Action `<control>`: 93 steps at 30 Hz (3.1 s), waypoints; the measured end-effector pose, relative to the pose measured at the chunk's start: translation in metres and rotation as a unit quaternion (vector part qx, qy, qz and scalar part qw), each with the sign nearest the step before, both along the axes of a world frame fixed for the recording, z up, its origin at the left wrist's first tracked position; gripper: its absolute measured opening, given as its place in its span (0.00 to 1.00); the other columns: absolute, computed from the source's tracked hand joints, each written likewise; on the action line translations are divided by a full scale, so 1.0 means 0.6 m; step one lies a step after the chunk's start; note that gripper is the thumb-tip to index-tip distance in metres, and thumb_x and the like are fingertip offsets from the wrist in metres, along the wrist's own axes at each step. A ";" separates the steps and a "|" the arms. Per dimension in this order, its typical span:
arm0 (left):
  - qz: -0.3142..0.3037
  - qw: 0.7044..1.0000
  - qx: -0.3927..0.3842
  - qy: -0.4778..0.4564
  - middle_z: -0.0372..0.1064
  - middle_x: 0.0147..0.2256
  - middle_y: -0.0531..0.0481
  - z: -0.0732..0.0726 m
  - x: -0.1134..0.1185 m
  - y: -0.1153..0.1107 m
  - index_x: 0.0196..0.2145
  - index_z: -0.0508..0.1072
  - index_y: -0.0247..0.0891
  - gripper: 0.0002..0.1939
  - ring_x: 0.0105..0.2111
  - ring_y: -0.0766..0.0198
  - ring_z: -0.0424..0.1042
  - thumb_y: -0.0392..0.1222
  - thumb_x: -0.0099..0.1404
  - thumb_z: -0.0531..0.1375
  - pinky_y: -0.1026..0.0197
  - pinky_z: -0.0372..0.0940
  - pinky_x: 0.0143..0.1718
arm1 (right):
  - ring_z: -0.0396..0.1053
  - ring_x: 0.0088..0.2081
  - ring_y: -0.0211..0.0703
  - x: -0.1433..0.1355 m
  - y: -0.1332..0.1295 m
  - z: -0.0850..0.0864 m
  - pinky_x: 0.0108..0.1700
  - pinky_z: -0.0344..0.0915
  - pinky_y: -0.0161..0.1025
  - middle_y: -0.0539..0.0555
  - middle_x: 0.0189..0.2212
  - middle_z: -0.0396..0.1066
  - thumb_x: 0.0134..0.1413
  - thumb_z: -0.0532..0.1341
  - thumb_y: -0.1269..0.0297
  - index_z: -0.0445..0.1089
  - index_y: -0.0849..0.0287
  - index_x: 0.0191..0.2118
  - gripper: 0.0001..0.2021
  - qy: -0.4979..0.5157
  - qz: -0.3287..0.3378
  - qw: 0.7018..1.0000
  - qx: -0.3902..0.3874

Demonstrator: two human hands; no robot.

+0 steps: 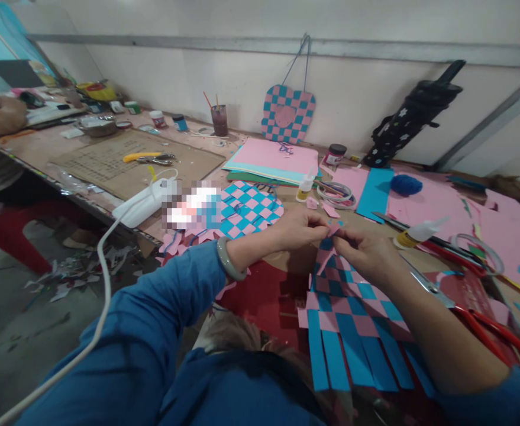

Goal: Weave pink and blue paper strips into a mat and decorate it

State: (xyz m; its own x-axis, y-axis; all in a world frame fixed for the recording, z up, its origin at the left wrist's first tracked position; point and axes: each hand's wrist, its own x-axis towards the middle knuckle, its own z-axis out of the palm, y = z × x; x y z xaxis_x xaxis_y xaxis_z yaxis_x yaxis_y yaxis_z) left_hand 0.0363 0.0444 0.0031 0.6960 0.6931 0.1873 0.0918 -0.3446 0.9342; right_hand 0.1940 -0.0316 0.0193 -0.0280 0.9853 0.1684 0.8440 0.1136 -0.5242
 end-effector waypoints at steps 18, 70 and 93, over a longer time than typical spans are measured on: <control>0.009 0.983 -0.170 -0.068 0.69 0.22 0.55 0.016 0.003 -0.003 0.23 0.73 0.31 0.08 0.24 0.74 0.67 0.26 0.51 0.55 0.70 0.63 0.30 | 0.55 0.17 0.35 0.005 0.004 -0.003 0.20 0.49 0.33 0.46 0.12 0.55 0.46 0.52 0.63 0.61 0.57 0.17 0.11 0.009 -0.007 1.000 0.015; 0.006 0.999 -0.025 0.037 0.55 0.20 0.58 0.018 -0.007 -0.022 0.20 0.64 0.35 0.06 0.23 0.71 0.54 0.37 0.53 0.55 0.66 0.51 0.26 | 0.66 0.24 0.40 0.016 0.012 -0.014 0.27 0.68 0.37 0.49 0.19 0.64 0.47 0.57 0.56 0.62 0.56 0.21 0.11 0.236 -0.071 0.966 -0.081; 0.025 0.983 -0.181 0.014 0.60 0.20 0.61 0.023 -0.013 -0.018 0.28 0.60 0.36 0.13 0.20 0.76 0.60 0.36 0.50 0.63 0.70 0.51 0.23 | 0.67 0.23 0.35 -0.003 0.011 -0.010 0.27 0.66 0.32 0.52 0.27 0.72 0.50 0.56 0.62 0.71 0.60 0.33 0.09 0.276 0.010 0.954 -0.114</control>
State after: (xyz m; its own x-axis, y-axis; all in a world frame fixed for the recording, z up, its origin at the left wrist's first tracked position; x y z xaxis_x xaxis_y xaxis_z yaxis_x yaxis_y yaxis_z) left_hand 0.0288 0.0335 0.0170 0.6615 0.7436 -0.0971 0.1284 0.0153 0.9916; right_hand 0.1923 -0.0250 0.0133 -0.0160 0.9983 -0.0555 0.4301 -0.0432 -0.9017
